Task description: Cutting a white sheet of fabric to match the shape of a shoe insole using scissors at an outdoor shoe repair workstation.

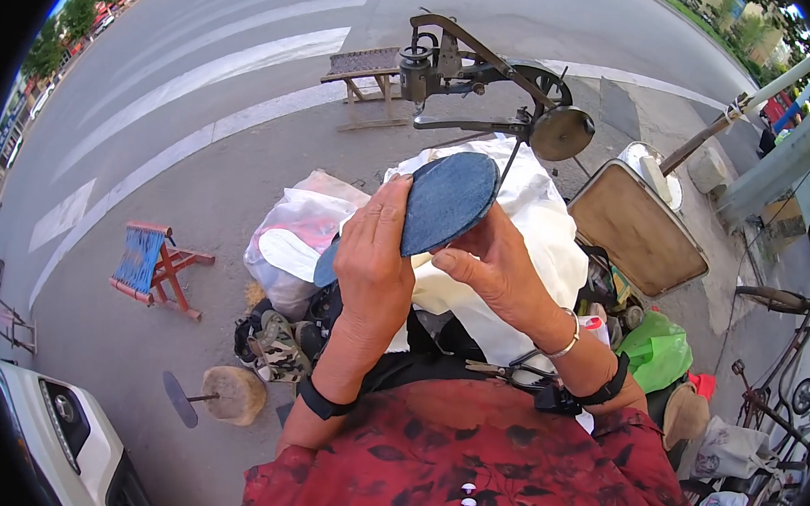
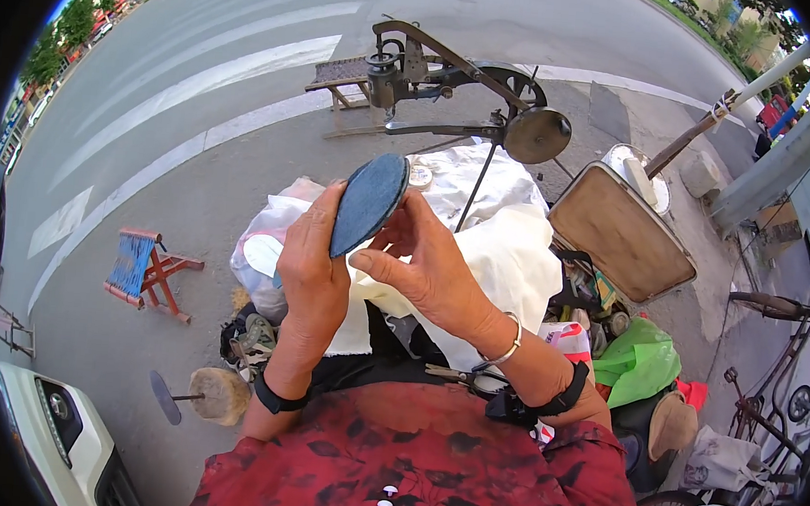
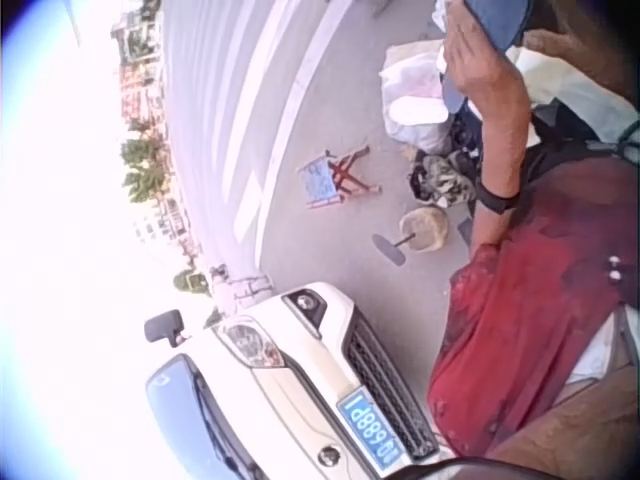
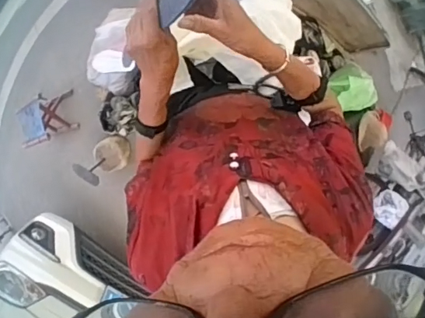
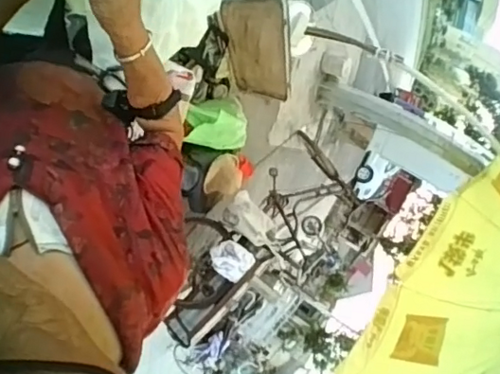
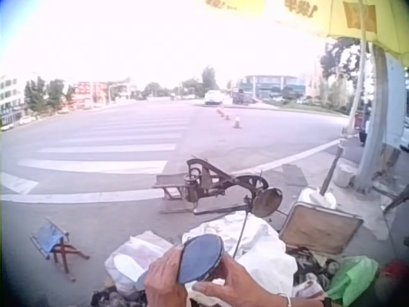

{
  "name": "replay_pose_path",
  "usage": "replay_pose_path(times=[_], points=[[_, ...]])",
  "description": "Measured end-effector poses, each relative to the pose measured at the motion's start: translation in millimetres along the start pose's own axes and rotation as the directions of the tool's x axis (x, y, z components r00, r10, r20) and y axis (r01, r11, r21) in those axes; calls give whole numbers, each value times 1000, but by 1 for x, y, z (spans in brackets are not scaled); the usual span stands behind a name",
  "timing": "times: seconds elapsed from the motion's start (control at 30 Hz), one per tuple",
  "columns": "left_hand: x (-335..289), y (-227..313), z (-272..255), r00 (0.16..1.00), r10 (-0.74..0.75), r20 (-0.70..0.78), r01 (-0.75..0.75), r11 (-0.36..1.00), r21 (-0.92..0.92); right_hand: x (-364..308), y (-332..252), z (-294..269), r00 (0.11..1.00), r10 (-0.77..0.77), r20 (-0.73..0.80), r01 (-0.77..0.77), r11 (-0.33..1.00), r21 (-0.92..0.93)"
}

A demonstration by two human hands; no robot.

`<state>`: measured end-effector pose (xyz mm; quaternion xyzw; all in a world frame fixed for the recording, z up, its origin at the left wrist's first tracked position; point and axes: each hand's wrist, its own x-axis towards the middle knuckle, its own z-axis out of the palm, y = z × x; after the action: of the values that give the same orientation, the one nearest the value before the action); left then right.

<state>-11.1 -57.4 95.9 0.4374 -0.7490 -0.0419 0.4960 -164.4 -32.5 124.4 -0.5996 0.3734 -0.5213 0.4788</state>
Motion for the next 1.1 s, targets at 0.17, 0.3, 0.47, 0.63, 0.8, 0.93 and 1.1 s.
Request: replay_pose_path(times=[0.17,0.3,0.47,0.63,0.8,0.93,1.1], points=[[-1,1,5,989,144,13,-142,947,289,2,12,20,986,-80,-147,71,995,-69],[-7,-2,0,989,122,84,-142,938,316,3,19,17,988,15,-152,-12,1000,21],[-11,-8,-31,888,-151,435,313,890,-331,12,27,-17,976,166,-138,-134,968,213],[-27,-54,-41,682,-282,675,725,382,-573,19,27,-53,956,289,46,-291,921,260],[-59,-65,-27,494,-93,865,861,-86,-501,32,54,-64,926,360,110,-377,887,266],[-61,-51,-22,469,-131,873,837,-248,-487,38,76,-73,920,375,116,-393,879,269],[-73,-46,-12,537,67,841,778,-424,-463,44,91,-69,895,427,130,-446,845,295]])
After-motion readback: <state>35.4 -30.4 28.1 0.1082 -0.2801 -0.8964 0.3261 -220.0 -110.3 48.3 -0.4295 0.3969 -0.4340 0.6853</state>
